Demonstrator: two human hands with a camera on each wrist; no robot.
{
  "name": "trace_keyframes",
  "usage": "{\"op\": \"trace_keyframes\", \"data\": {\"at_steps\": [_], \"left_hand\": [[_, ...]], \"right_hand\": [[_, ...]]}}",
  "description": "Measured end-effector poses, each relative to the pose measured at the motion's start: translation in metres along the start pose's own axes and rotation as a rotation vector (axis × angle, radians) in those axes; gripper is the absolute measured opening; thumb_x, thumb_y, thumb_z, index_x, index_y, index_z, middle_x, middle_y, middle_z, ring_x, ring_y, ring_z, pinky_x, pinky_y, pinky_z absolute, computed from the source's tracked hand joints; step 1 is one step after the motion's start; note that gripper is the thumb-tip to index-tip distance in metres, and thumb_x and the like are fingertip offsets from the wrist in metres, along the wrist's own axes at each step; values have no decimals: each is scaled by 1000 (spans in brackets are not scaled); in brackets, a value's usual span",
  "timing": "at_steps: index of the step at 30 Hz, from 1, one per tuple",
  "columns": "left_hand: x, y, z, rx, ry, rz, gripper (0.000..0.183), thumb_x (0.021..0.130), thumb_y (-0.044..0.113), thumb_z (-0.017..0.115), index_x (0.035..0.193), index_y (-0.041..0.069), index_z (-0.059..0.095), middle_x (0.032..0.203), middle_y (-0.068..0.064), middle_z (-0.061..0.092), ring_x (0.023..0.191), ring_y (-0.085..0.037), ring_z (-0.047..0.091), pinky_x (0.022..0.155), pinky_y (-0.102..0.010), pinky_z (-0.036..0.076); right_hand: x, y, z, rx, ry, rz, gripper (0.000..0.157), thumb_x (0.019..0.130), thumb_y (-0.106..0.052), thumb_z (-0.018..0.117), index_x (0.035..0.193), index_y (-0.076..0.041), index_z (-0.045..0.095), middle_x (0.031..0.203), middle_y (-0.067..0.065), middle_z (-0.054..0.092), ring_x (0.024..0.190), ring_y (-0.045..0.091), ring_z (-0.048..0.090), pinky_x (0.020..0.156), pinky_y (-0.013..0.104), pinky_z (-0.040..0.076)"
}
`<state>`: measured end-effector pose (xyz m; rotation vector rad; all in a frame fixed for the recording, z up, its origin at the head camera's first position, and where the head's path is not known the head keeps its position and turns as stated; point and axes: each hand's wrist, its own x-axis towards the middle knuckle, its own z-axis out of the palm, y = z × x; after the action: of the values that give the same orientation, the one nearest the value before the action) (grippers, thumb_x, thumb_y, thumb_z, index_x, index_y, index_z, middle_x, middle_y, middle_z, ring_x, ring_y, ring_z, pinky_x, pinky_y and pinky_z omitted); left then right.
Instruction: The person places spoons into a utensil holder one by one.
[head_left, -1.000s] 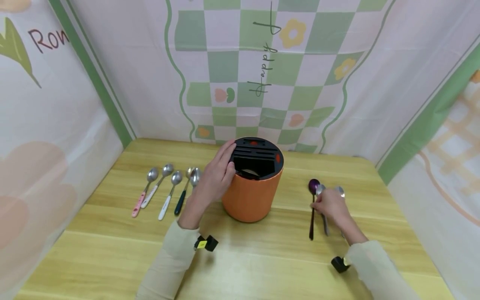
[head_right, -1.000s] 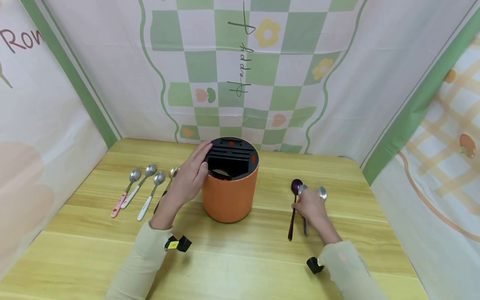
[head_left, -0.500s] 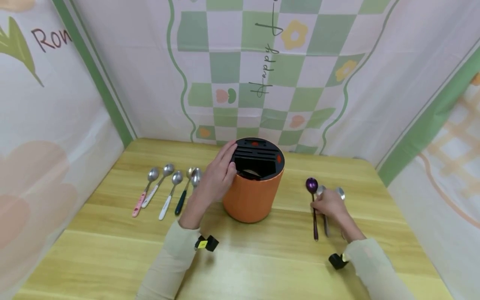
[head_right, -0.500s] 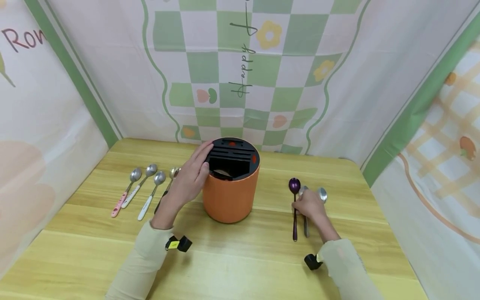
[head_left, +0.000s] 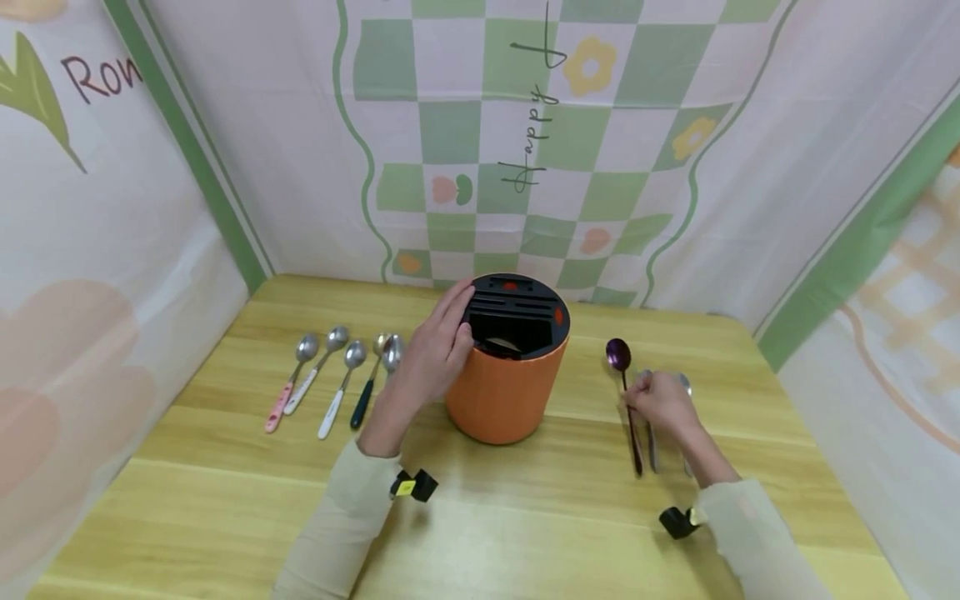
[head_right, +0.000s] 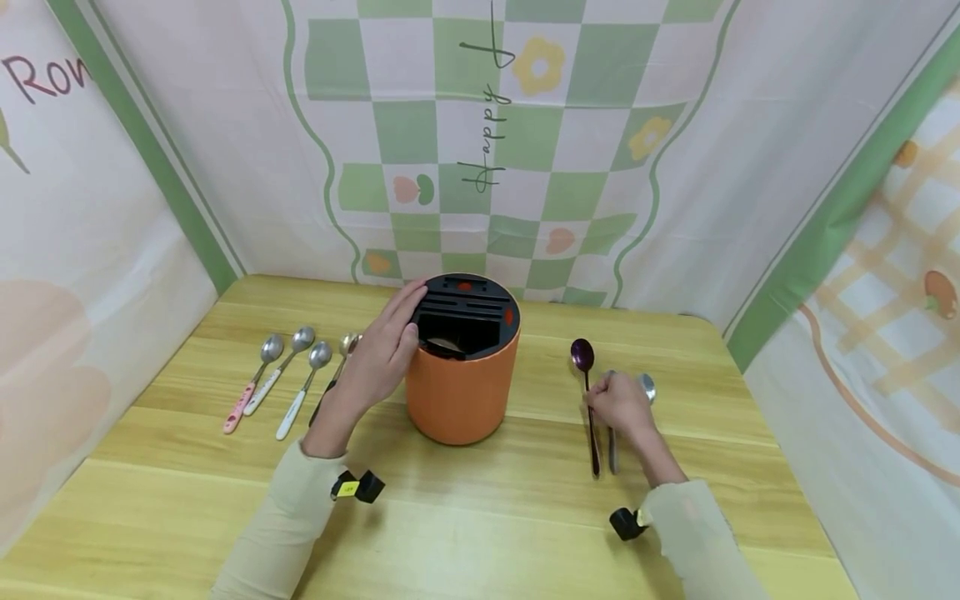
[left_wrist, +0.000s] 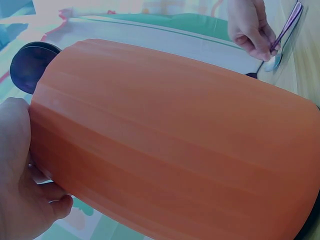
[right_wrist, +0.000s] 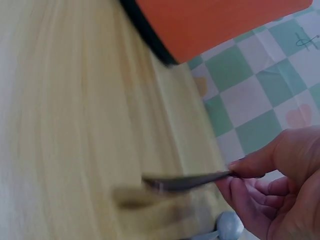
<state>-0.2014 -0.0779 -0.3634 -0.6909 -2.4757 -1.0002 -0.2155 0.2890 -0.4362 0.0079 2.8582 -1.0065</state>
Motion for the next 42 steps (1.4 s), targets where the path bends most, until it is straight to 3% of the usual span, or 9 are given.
{"op": "trace_keyframes", "data": {"at_steps": [3, 8, 11, 18, 23, 30, 42], "left_hand": [[0, 0, 0, -2, 2, 2, 56, 101, 22, 30, 153, 1, 35, 163, -9, 31, 142, -29, 43, 114, -45, 41], [0, 0, 0, -7, 8, 10, 56, 101, 22, 30, 152, 0, 36, 162, -10, 32, 142, -29, 44, 114, -46, 42], [-1, 0, 0, -10, 8, 9, 56, 101, 22, 30, 152, 0, 36, 162, -10, 32, 142, -30, 44, 114, -46, 42], [-1, 0, 1, -8, 4, -5, 56, 101, 22, 30, 153, 1, 36, 163, -8, 31, 142, -28, 43, 114, -45, 41], [-1, 0, 1, -6, -8, -13, 56, 102, 24, 29, 154, 3, 35, 164, -7, 29, 144, -27, 41, 116, -44, 40], [-1, 0, 1, -3, -10, -7, 56, 101, 23, 29, 153, 2, 35, 163, -9, 30, 143, -28, 42, 116, -44, 40], [0, 0, 0, 1, -5, -7, 57, 101, 24, 29, 153, 2, 35, 163, -9, 30, 143, -29, 42, 115, -45, 40]], "right_hand": [[-2, -6, -4, 15, 30, -10, 16, 90, -9, 65, 94, 6, 68, 85, 16, 72, 64, 15, 61, 55, 25, 52], [-8, -24, -11, 111, 37, 15, 22, 94, -10, 60, 105, 9, 65, 95, 19, 73, 73, 14, 68, 70, 31, 61], [-12, -34, -15, 128, 63, -9, 21, 95, -10, 59, 105, 7, 65, 94, 18, 73, 74, 12, 69, 74, 30, 61], [-20, -51, -23, 124, 136, -53, 20, 96, -10, 61, 102, 7, 66, 87, 15, 73, 70, 15, 70, 62, 23, 58], [-24, -60, -28, 138, 173, -63, 20, 96, -11, 63, 102, 8, 66, 86, 15, 73, 68, 12, 70, 61, 19, 57], [-28, -68, -32, 165, 202, -77, 19, 96, -11, 62, 101, 7, 65, 84, 13, 72, 64, 4, 68, 62, 18, 58], [-40, -98, -38, 301, 207, -115, 20, 94, -6, 64, 105, 10, 63, 84, 9, 69, 69, 5, 70, 69, 20, 60]]}}
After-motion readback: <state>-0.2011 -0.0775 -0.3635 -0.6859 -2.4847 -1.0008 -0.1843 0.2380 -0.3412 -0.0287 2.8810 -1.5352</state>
